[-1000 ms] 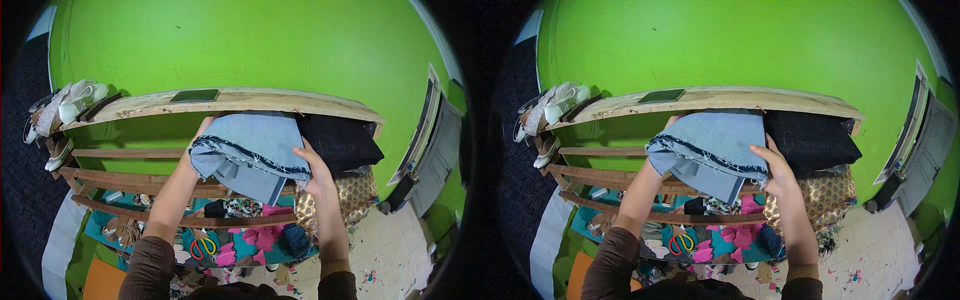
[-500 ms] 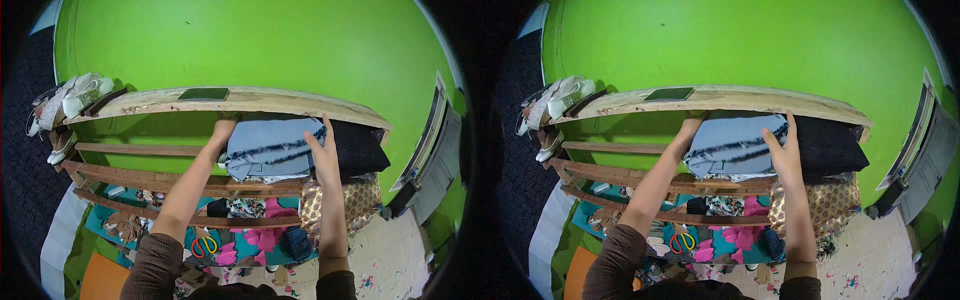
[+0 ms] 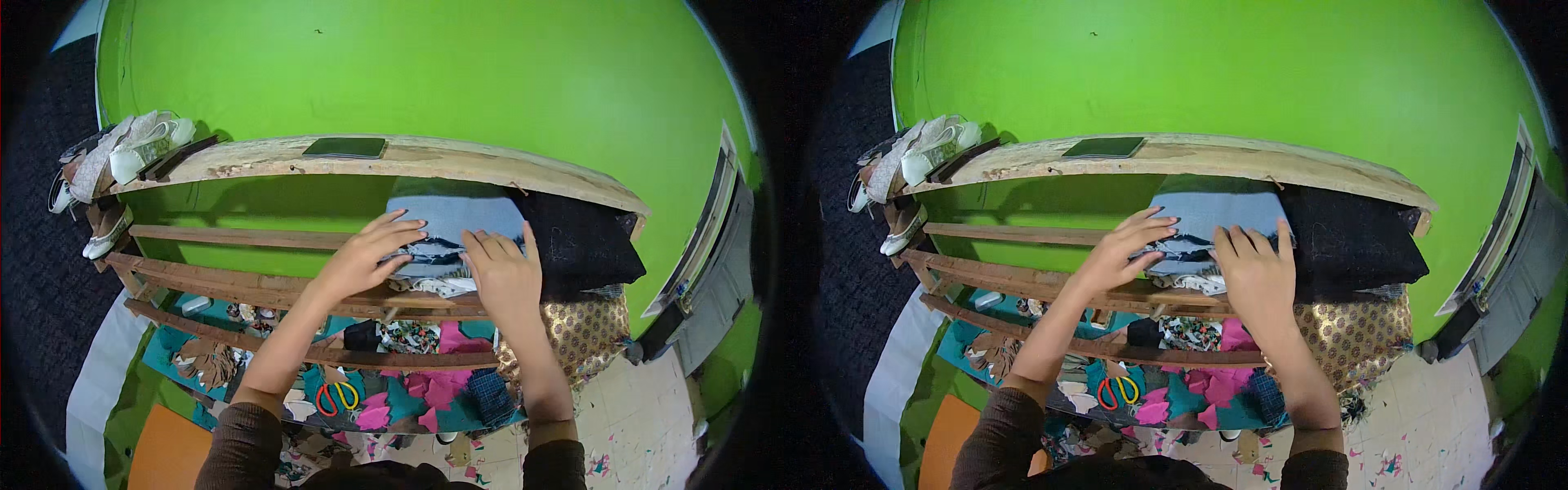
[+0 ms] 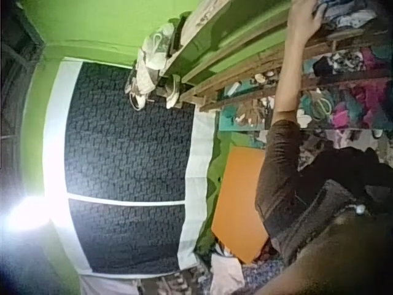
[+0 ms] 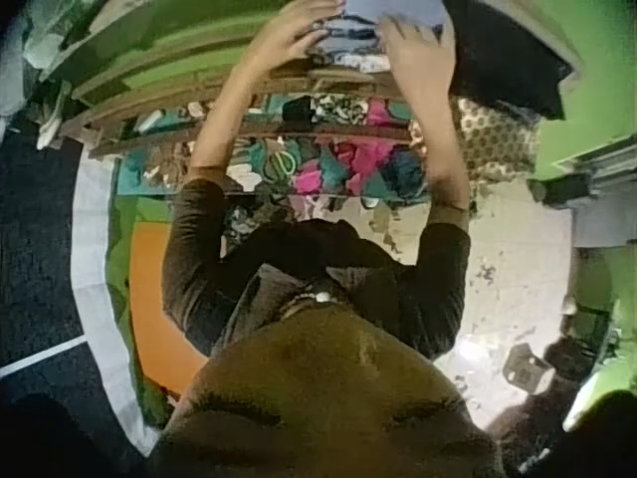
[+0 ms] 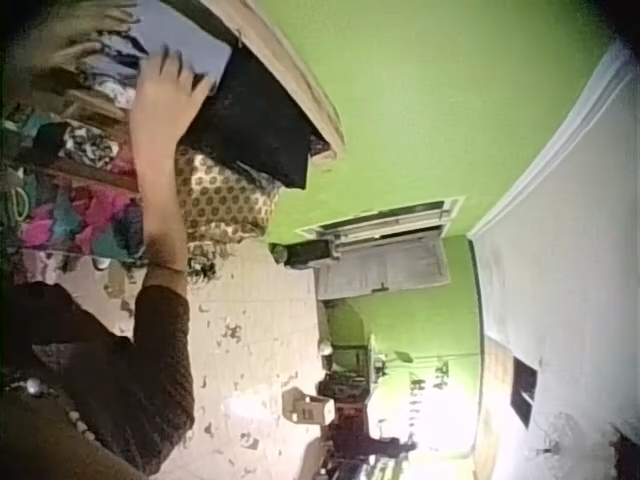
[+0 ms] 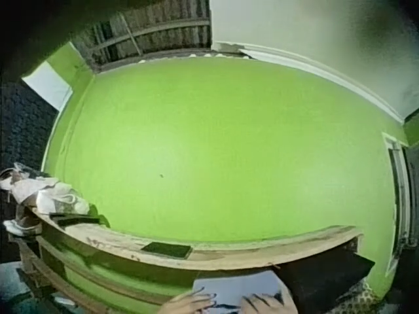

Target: The recorder folds several pieces of fabric individually on a table and stacks them on a shelf.

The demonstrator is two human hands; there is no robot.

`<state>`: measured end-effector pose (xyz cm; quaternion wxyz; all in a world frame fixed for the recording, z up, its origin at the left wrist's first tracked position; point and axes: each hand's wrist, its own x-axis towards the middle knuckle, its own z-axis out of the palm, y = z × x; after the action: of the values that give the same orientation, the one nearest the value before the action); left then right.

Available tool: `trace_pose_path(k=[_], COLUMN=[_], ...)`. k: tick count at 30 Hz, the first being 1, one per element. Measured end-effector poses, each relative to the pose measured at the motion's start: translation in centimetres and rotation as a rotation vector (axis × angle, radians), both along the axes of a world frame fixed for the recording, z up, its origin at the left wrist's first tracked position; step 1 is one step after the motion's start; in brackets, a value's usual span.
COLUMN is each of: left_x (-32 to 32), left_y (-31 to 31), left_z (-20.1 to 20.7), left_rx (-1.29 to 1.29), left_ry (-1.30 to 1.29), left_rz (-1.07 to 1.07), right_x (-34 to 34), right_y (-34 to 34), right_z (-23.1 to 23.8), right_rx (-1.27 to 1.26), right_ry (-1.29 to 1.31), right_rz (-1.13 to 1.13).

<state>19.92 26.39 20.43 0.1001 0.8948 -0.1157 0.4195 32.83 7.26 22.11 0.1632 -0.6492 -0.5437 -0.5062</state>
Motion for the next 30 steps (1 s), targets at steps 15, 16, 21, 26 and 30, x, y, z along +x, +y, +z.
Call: trace_pose_path(k=[15, 16, 21, 26, 30], left_x=[-1.5, -1.4, -2.7, -6.1, -9.8], left_y=[-5.9, -6.7, -11.1, -16.6, -21.9], left_z=[-2.2, -2.5, -5.1, -14.3, -19.3], left_rx=[0.304, 0.301, 0.244, 0.042, -0.053], left_ry=[-0.083, -0.074, -0.023, 0.334, 0.426], left_rz=[0.47, 0.499, 0.734, 0.764, 0.804], right_x=[-1.6, -1.8, -3.0, -5.5, -8.4], right_y=[-0.2, -0.6, -3.7, -8.1, -12.0], right_z=[-4.2, -4.3, -6.6, -12.5, -17.4], right_rx=[-0.05, -0.064, -0.027, -0.074, -0.272], right_ry=[0.243, 0.25, 0.229, 0.414, 0.566], right_rz=[-0.148, -0.16, -0.141, 0.044, 0.079])
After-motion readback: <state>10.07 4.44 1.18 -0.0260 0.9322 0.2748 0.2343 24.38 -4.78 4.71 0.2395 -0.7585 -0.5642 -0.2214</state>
